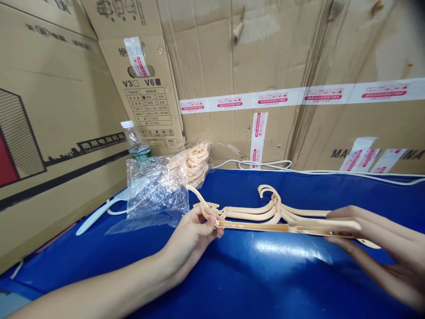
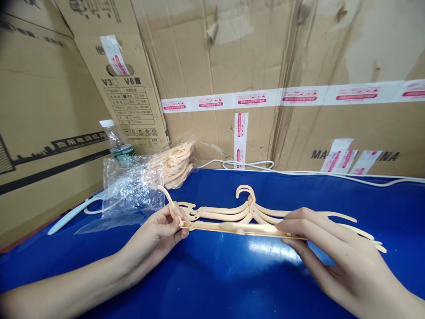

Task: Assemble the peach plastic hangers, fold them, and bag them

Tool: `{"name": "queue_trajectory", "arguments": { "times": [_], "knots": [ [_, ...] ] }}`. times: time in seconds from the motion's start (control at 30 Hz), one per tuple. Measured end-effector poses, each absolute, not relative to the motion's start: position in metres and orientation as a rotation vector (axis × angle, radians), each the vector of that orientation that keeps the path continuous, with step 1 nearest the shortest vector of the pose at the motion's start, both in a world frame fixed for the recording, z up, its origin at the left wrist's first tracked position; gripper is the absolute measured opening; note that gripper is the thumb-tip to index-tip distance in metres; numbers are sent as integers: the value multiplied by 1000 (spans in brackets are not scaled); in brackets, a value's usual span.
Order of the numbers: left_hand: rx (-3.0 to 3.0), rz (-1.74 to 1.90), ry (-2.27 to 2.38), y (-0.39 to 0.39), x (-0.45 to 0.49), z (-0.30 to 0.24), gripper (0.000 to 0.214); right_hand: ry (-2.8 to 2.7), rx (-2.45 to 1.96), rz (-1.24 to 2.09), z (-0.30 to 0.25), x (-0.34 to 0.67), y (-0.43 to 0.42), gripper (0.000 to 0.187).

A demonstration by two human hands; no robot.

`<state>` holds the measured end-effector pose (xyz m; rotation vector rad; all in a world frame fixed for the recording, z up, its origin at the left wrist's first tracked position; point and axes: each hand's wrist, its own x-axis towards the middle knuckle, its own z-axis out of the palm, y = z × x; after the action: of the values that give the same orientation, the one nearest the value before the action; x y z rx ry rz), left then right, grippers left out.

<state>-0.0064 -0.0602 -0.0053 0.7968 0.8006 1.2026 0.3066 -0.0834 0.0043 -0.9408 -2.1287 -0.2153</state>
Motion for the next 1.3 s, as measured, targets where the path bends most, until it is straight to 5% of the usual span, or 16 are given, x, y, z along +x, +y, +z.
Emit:
{"name": "queue_trajectory", "arguments": {
  "times": [0.23, 0.6, 0.93, 1.17, 1.3],
  "knots": [
    [803, 1239, 840, -60, -5, -6, 35, -2217, -1052, -108, -1, 309, -84, 17],
    [841, 1292, 888, -61, -6, -2, 27, -1879, -1387, 552, -7, 310, -86, 28],
    [1010, 1075, 882, -68, -4, -1, 19, -1816, -1368, 609, 9, 309, -76, 31],
    [1878, 735, 577, -84, -7, -1, 15, -1939, -1439, 774, 13, 320, -73, 35],
    [2412, 689, 348, -86, -5, -8, 37, -2064, -1446, 910, 14, 325, -73, 30]
  ]
}}
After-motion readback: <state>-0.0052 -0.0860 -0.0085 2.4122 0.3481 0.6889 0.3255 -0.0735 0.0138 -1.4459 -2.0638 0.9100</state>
